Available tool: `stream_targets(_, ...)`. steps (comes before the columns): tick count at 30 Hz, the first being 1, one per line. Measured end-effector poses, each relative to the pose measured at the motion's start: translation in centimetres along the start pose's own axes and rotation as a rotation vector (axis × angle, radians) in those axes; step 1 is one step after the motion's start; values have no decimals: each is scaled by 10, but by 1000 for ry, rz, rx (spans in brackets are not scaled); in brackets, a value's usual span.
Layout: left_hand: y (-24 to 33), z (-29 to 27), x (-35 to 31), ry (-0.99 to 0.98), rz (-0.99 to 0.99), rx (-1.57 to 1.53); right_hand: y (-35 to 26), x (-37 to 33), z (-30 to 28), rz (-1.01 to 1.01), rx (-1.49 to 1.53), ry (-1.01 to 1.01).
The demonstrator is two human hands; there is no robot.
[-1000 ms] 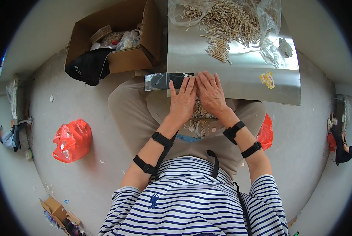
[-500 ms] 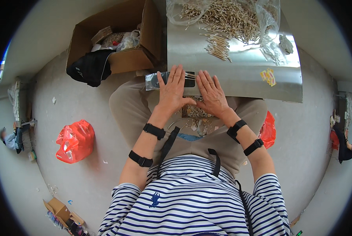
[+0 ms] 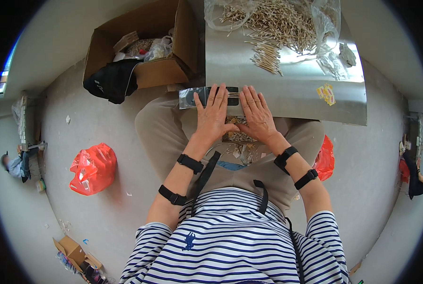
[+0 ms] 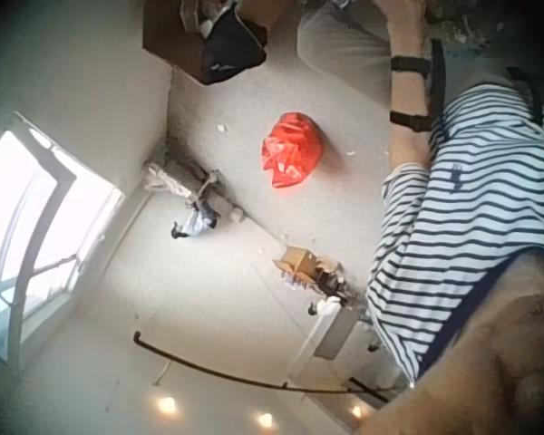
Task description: Packing wooden sticks into small plastic sleeves and organizing them.
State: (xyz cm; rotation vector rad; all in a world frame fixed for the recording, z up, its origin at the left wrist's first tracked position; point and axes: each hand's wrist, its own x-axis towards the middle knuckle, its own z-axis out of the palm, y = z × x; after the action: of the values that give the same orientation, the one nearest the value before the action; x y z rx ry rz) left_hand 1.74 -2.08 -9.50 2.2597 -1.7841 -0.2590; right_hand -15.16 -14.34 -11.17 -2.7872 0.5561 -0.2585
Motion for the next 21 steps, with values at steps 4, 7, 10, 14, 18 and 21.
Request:
stream_targets(4,-2,1,-2,23,-33,3,0,1,2,-7,-13,6)
stream_targets(7,5,3,-4,15,-26,16,-2,-2,2,12,2,2)
stream_targets(10,7,4,-5,15,-33,20,-1,-2,2,6,11,28)
stream_targets(14,11,4,-4,-1,-29,23,-2,-5,-1,25,7,4)
stream_targets(18,17,-4,1,-59,-52,57,0,-3,-1,41,26,4)
stream_targets(21,18,-4,-1,30,-19,158,-9,10,-1,3,39,33)
